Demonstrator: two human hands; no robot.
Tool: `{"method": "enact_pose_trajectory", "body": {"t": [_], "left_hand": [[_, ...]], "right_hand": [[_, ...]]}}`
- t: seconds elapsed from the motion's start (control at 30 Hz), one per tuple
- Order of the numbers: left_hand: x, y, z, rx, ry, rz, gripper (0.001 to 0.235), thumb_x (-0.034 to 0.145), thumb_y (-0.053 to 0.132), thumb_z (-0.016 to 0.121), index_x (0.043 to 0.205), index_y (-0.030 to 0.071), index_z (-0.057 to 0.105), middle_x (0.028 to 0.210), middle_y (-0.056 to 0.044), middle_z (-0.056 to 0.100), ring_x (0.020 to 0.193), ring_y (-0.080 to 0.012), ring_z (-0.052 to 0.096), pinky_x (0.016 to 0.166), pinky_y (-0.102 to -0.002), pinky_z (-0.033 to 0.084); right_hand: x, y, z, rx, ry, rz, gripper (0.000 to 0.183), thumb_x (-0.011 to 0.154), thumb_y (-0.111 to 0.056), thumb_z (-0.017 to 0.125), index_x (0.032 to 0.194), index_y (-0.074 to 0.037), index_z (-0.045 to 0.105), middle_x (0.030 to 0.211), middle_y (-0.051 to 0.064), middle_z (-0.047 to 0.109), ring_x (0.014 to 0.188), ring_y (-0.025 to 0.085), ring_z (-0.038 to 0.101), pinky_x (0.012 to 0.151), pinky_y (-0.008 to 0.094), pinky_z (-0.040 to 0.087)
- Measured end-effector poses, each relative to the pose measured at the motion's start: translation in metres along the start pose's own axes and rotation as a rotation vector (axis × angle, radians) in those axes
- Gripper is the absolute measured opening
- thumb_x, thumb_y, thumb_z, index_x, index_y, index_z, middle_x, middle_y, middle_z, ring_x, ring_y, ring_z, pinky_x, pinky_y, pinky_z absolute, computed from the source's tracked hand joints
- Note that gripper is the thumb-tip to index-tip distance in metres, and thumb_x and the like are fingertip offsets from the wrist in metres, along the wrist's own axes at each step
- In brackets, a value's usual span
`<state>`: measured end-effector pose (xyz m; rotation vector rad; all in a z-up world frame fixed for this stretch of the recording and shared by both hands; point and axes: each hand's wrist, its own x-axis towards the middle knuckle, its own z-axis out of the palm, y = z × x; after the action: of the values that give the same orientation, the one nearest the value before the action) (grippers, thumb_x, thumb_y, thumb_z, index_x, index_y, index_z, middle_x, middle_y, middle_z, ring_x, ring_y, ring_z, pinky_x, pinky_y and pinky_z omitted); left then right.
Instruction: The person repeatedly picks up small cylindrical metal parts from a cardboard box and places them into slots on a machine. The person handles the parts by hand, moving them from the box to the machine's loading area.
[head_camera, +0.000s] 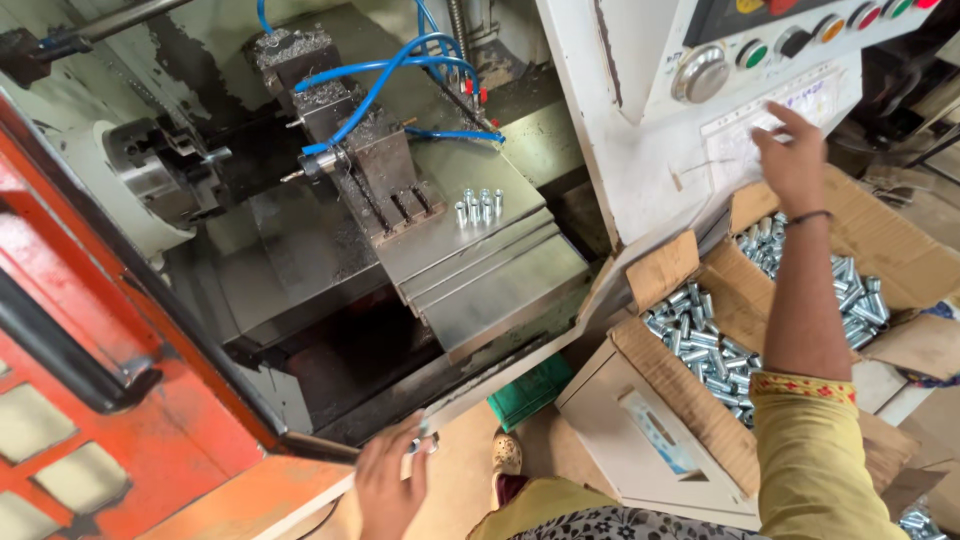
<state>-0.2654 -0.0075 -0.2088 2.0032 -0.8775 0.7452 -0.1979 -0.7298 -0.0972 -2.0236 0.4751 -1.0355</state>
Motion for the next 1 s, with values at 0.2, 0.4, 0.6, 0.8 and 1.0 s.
{"method": "enact_pose_trajectory", "body": {"t": [0.2,0.4,0.6,0.8,1.0], "left_hand": [[-0.015,0.038,0.052,-0.073,-0.141,-0.194,0.031,0.086,0.019,0.081,0.114,0.008,0.071,0.107,-0.007,0.078,0.095,-0.0244,0.075,0.081,-0.036,0.059],[-0.004,0.074,0.056,-0.107,-0.092,-0.161,0.028,0.083,0.025,0.086,0.102,0.008,0.075,0.106,-0.007,0.076,0.101,-0.0274,0.071,0.086,-0.039,0.057],[-0.013,0.101,0.033,-0.094,-0.013,-0.257,0.029,0.078,0.021,0.087,0.103,0.009,0.078,0.098,-0.007,0.066,0.096,-0.0288,0.065,0.08,-0.042,0.052],[-0.038,0.112,0.009,-0.025,0.108,-0.393,0.03,0.082,0.008,0.078,0.112,0.006,0.076,0.109,-0.009,0.071,0.104,-0.03,0.065,0.088,-0.041,0.053],[-0.066,0.112,-0.004,0.014,0.17,-0.51,0.032,0.082,0.006,0.078,0.114,0.004,0.075,0.114,-0.01,0.075,0.108,-0.0305,0.065,0.091,-0.041,0.053]], "right_hand": [[-0.064,0.042,-0.074,-0.586,0.262,-0.161,0.034,0.095,-0.017,0.083,0.123,0.002,0.076,0.102,0.014,0.074,0.087,0.025,0.07,0.076,0.04,0.055],[-0.182,-0.016,0.02,0.407,-0.254,-0.036,0.022,0.114,-0.016,0.059,0.131,-0.003,0.066,0.114,0.003,0.066,0.098,0.01,0.061,0.082,0.025,0.051],[-0.336,-0.148,0.136,0.333,-1.15,-0.105,0.046,0.098,-0.029,0.064,0.138,-0.006,0.062,0.128,0.007,0.071,0.117,0.019,0.067,0.096,0.035,0.056],[-0.421,-0.217,0.176,0.574,-1.53,0.094,0.048,0.101,-0.025,0.061,0.143,-0.002,0.058,0.125,0.012,0.075,0.099,0.016,0.07,0.088,0.031,0.057],[-0.458,-0.228,0.181,0.738,-1.658,0.183,0.045,0.104,-0.028,0.055,0.137,0.002,0.055,0.143,0.005,0.058,0.102,0.012,0.066,0.088,0.034,0.058]]}}
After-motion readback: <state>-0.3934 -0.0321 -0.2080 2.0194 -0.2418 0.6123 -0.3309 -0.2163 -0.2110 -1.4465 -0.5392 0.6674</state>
